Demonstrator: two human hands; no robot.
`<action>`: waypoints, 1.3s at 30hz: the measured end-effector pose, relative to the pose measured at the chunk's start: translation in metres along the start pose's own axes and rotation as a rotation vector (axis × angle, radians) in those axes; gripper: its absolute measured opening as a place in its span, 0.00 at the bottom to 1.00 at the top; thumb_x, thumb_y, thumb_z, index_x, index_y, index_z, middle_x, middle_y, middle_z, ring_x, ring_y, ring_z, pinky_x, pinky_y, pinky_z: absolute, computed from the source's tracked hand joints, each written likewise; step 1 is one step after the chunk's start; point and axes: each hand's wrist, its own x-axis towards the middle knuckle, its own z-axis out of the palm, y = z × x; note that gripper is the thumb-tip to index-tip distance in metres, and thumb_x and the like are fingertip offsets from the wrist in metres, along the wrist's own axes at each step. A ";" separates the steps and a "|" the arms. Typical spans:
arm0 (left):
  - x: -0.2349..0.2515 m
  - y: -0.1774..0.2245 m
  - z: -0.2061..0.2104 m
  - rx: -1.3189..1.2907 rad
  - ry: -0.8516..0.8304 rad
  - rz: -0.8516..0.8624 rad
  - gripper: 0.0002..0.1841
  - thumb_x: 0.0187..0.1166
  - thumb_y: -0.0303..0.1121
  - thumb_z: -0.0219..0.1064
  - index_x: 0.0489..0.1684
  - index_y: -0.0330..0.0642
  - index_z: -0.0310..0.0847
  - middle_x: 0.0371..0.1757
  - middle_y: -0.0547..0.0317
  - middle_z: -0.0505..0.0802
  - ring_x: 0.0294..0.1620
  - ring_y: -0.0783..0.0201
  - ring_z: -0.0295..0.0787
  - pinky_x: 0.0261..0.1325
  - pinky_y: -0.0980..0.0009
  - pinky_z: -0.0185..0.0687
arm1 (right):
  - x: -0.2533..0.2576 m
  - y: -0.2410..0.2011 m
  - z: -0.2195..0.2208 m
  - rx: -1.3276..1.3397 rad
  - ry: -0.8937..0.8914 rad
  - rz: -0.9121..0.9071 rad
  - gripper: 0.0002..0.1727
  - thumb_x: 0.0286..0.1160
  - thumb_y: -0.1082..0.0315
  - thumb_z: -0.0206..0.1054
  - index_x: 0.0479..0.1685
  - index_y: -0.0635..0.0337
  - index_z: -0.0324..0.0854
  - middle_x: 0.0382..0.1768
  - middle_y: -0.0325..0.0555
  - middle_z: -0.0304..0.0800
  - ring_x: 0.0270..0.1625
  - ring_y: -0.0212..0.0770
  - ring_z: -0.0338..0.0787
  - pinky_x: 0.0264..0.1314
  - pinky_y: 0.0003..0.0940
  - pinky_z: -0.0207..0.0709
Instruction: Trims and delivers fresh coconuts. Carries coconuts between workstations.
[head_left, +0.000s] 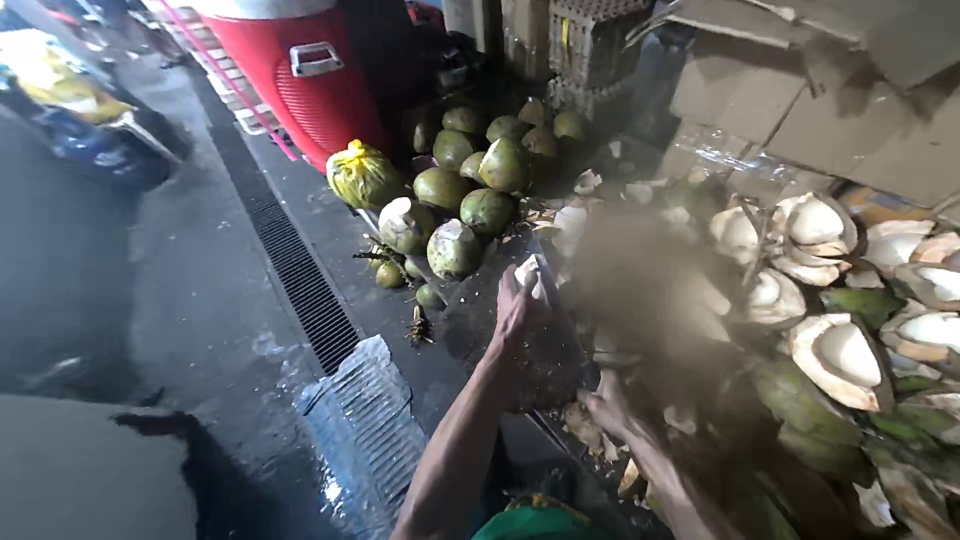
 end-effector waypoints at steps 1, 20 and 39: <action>-0.007 0.026 -0.015 0.021 0.010 0.067 0.35 0.87 0.49 0.60 0.90 0.42 0.59 0.81 0.37 0.76 0.77 0.44 0.77 0.75 0.43 0.75 | -0.003 -0.015 -0.006 -0.009 0.051 -0.073 0.24 0.67 0.61 0.72 0.60 0.66 0.81 0.43 0.54 0.91 0.44 0.47 0.93 0.53 0.52 0.86; -0.011 -0.008 0.002 0.509 -0.015 -0.052 0.57 0.66 0.64 0.76 0.94 0.48 0.50 0.90 0.35 0.61 0.84 0.28 0.63 0.70 0.30 0.73 | 0.008 -0.019 0.008 -0.122 -0.222 0.365 0.32 0.75 0.52 0.71 0.69 0.68 0.74 0.53 0.62 0.88 0.53 0.55 0.91 0.60 0.58 0.83; 0.014 -0.058 -0.074 0.248 -0.377 0.118 0.48 0.69 0.48 0.71 0.96 0.61 0.48 0.88 0.50 0.68 0.79 0.56 0.75 0.73 0.50 0.79 | 0.086 0.023 -0.151 0.434 -0.762 0.439 0.03 0.78 0.66 0.56 0.37 0.52 0.72 0.10 0.32 0.64 0.08 0.26 0.66 0.10 0.21 0.67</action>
